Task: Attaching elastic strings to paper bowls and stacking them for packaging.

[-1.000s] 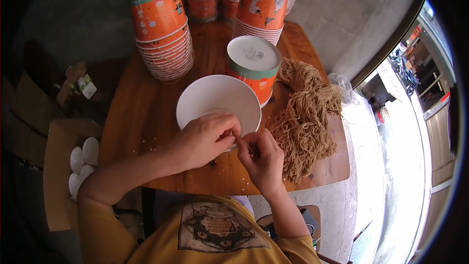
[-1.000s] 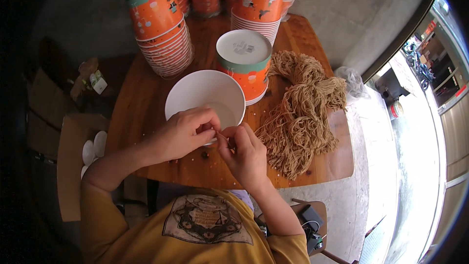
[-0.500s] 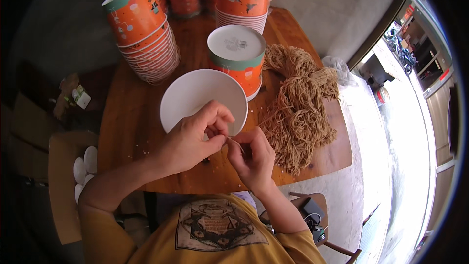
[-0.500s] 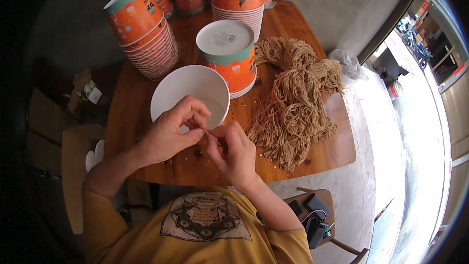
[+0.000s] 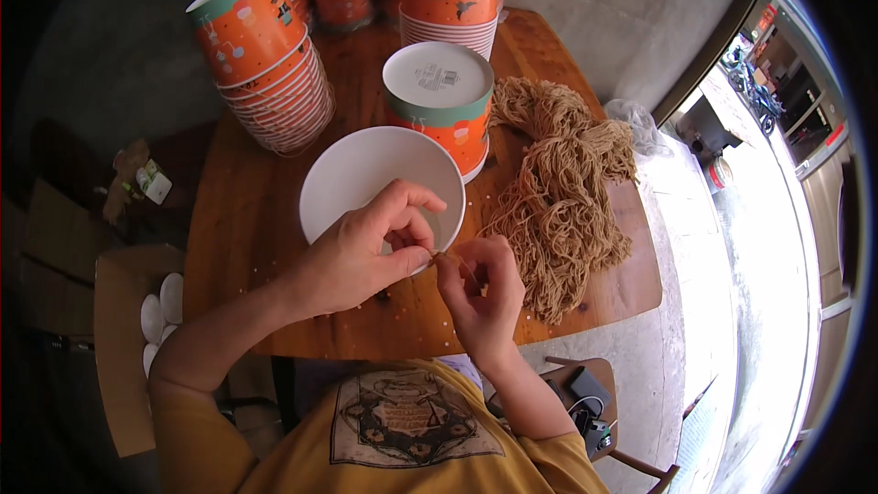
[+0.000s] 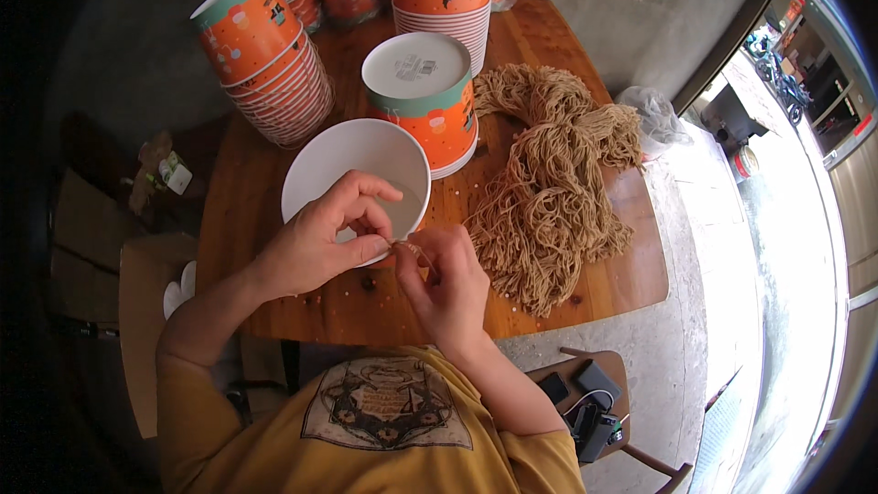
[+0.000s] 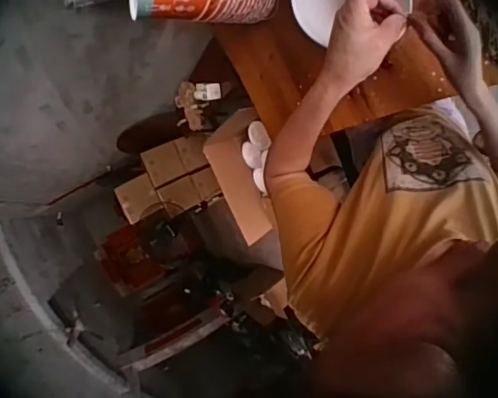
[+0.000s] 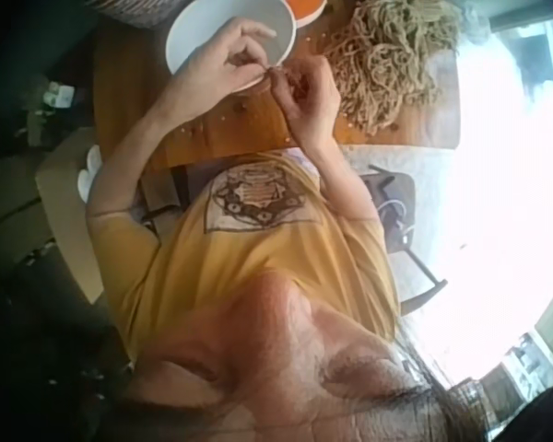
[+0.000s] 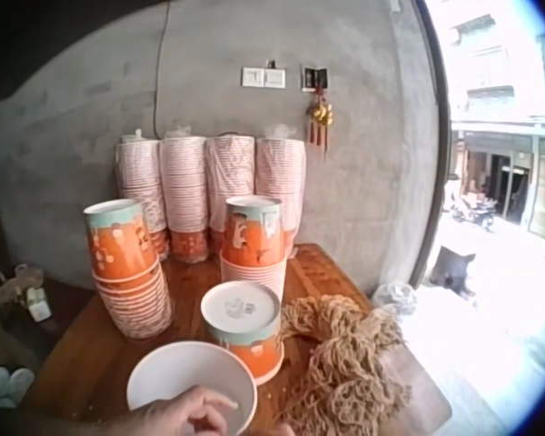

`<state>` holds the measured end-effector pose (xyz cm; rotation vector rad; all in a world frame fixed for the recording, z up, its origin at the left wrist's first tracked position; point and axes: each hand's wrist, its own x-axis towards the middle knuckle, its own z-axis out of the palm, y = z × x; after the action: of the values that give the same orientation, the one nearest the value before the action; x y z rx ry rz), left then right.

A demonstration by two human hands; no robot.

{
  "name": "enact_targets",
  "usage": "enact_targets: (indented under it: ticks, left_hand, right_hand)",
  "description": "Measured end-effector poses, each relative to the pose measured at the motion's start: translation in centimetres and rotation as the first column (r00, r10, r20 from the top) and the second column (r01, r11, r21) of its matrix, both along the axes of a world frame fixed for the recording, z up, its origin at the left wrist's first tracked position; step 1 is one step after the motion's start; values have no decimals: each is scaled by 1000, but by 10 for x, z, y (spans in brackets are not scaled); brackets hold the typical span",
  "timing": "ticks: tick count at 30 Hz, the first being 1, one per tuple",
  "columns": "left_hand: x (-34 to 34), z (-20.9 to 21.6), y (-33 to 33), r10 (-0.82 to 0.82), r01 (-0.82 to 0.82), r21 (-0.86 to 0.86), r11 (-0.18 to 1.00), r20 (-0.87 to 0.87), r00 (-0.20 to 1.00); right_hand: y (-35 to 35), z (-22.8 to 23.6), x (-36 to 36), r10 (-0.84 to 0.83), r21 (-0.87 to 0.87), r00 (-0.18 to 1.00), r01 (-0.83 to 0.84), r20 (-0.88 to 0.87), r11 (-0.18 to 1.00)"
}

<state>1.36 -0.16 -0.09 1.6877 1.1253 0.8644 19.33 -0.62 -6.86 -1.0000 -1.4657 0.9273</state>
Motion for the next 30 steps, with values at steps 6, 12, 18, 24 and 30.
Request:
enact_targets:
  ticks: [6, 12, 18, 24, 30]
  left_hand:
    - [3, 1, -2, 10, -9, -32, 999, 29, 1000]
    - [3, 1, -4, 30, -27, -69, 997, 44, 999]
    - [5, 2, -5, 23, -23, -4, 1000, -8, 1000]
    - [10, -3, -10, 9, -3, 86, 996, -78, 997]
    - [10, -7, -8, 39, -29, 208, 978, -42, 998]
  right_hand:
    - [9, 13, 12, -137, 494, 925, -61, 355, 867]
    - [12, 21, 16, -87, 471, 913, -123, 399, 874]
    - [23, 35, 24, -92, 566, 844, -270, 528, 779]
    - [23, 55, 26, 376, -193, 855, -327, 356, 925]
    - [20, 42, 35, 383, -382, 907, -420, -172, 823]
